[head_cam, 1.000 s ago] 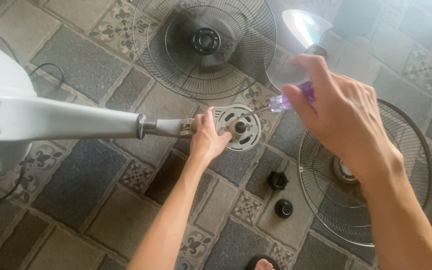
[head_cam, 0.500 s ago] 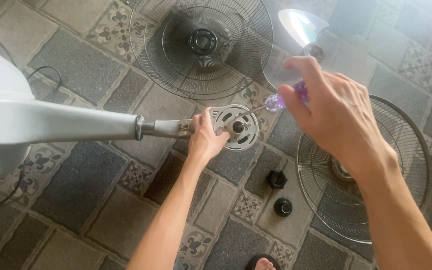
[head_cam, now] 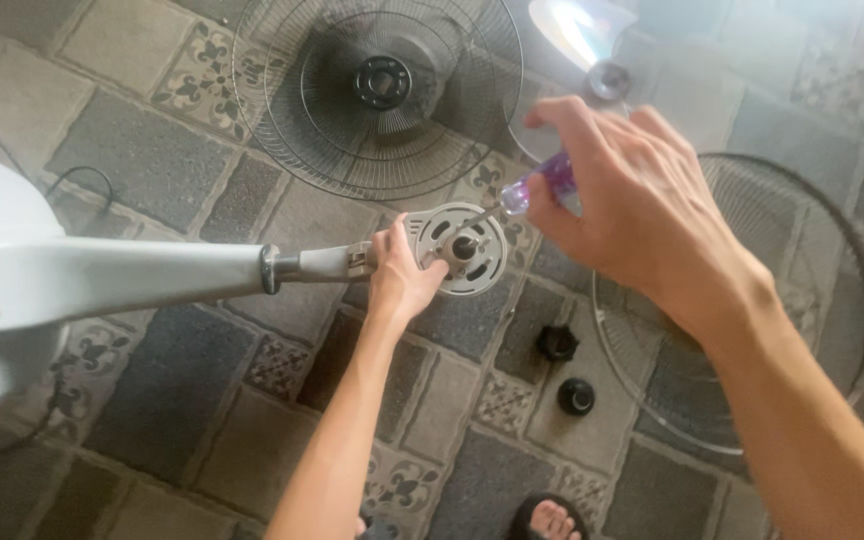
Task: The person uses a screwdriver to loosen and remove screws from the central hub of a standing electric fan. The person then removes the central hub cover by hand and sets it aside.
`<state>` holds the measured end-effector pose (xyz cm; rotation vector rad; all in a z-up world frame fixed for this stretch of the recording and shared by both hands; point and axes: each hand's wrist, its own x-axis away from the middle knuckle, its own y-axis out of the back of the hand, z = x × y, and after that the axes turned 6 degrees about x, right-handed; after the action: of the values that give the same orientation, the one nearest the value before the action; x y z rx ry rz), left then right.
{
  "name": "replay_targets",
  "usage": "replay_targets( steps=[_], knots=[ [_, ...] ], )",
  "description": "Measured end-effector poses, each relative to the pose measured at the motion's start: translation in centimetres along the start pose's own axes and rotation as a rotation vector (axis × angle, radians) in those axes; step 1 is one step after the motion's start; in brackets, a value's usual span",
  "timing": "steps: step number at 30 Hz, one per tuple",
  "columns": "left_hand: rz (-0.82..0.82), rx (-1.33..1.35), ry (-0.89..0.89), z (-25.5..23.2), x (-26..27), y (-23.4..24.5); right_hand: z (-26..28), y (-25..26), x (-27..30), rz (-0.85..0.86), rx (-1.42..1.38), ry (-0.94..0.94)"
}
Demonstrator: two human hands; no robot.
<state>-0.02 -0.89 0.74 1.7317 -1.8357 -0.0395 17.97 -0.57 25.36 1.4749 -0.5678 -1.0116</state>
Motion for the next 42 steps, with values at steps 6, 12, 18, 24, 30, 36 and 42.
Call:
replay_targets(
  steps=[6, 12, 18, 24, 30, 36, 42],
  knots=[
    [0.042, -0.034, 0.051, -0.4, -0.1, 0.3, -0.4, -0.7, 0.0, 0.145, 0.068, -0.118],
    [0.037, -0.07, 0.065, -1.0, 0.1, 0.5, -0.8, -0.9, 0.4, -0.152, 0.042, 0.144],
    [0.003, -0.055, 0.0, -0.2, -0.1, 0.2, -1.1, -1.3, 0.3, 0.119, 0.051, -0.071],
    [0.003, -0.041, -0.015, 0.5, -0.4, 0.0, -1.4, -1.5, 0.8, -0.12, 0.038, 0.119],
    [0.004, -0.036, -0.002, 0.2, -0.3, 0.0, -1.4, -1.4, 0.7, 0.086, 0.1, -0.059],
    [0.063, -0.026, 0.168, -0.5, -0.3, 0.2, -1.3, -1.0, 0.8, -0.064, 0.078, 0.074],
    [-0.025, -0.021, -0.027, 0.4, -0.3, -0.2, -1.0, -0.7, 0.4, 0.101, 0.063, -0.09]
  ],
)
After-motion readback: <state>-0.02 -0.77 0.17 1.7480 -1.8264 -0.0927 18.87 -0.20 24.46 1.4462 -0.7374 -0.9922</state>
